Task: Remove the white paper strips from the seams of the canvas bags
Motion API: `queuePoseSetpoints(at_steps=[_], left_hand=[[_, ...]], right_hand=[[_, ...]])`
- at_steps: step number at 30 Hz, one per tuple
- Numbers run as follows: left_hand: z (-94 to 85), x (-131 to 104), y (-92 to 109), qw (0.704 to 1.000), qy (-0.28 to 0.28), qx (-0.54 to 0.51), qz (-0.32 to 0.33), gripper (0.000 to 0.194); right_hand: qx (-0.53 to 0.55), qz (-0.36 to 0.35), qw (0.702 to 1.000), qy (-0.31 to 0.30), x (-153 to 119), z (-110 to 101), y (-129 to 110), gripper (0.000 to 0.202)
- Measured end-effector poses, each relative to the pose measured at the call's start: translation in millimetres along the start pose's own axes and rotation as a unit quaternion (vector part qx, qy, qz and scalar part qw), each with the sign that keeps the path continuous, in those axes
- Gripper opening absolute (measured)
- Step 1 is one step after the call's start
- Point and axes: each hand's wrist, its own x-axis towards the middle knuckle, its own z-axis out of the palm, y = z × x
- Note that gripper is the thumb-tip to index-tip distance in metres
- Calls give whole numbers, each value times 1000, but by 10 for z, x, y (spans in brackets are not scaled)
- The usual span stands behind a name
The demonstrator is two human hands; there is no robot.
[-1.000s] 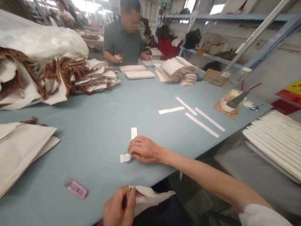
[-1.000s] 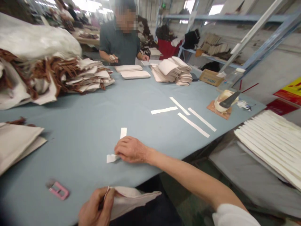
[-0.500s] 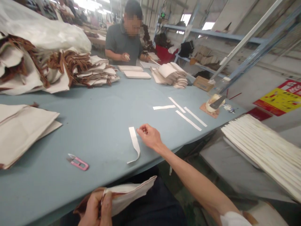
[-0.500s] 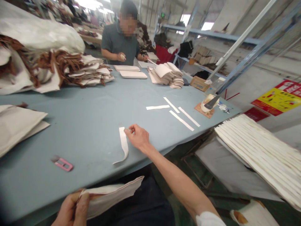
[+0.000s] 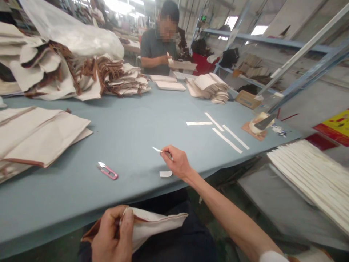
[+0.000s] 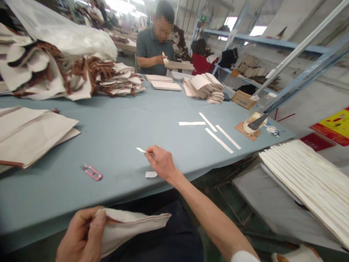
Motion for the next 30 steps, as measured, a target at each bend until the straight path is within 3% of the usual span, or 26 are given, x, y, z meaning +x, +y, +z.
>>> queuePoseSetpoints(at_steps=[4,7,9,15,17,18,19,20,22,23,24,26,30], left_hand=[[-18,32,369,995,-1,-58,-80,35],[-12,78,472,995,-42,-60,-65,38],[-9,113,470,995,-66,-58,-46,33],[-9,115,487,993,-102,-59,-11,39],[-7,76,564,990,-110,-84,-28,44],[-5,55,610,986,-118,-106,-46,44],[-1,35,656,981,-127,-131,-68,42],[5,19,697,975,-135,-154,-92,40],[22,-2,755,962,-145,-187,-138,36],[32,-7,769,956,-151,-198,-157,37],[42,-10,773,950,-157,-208,-171,37],[58,-10,756,942,-173,-222,-184,40],[62,7,689,942,-193,-217,-167,35]], right_hand=[[36,-155,986,41,-305,-353,-287,19],[31,-283,949,134,-456,-580,-481,12],[24,-333,926,175,-505,-695,-554,12],[56,-362,916,160,-625,-818,-632,21],[159,-285,938,112,-701,-790,-693,17],[256,-204,943,55,-743,-767,-732,15],[373,-98,922,-24,-786,-739,-774,17],[491,18,864,-110,-825,-709,-814,23],[657,207,685,-237,-893,-647,-875,44],[700,264,608,-266,-919,-618,-894,53],[723,301,557,-277,-941,-592,-905,58],[736,336,518,-276,-970,-553,-908,60],[726,343,522,-288,-977,-532,-875,60]])
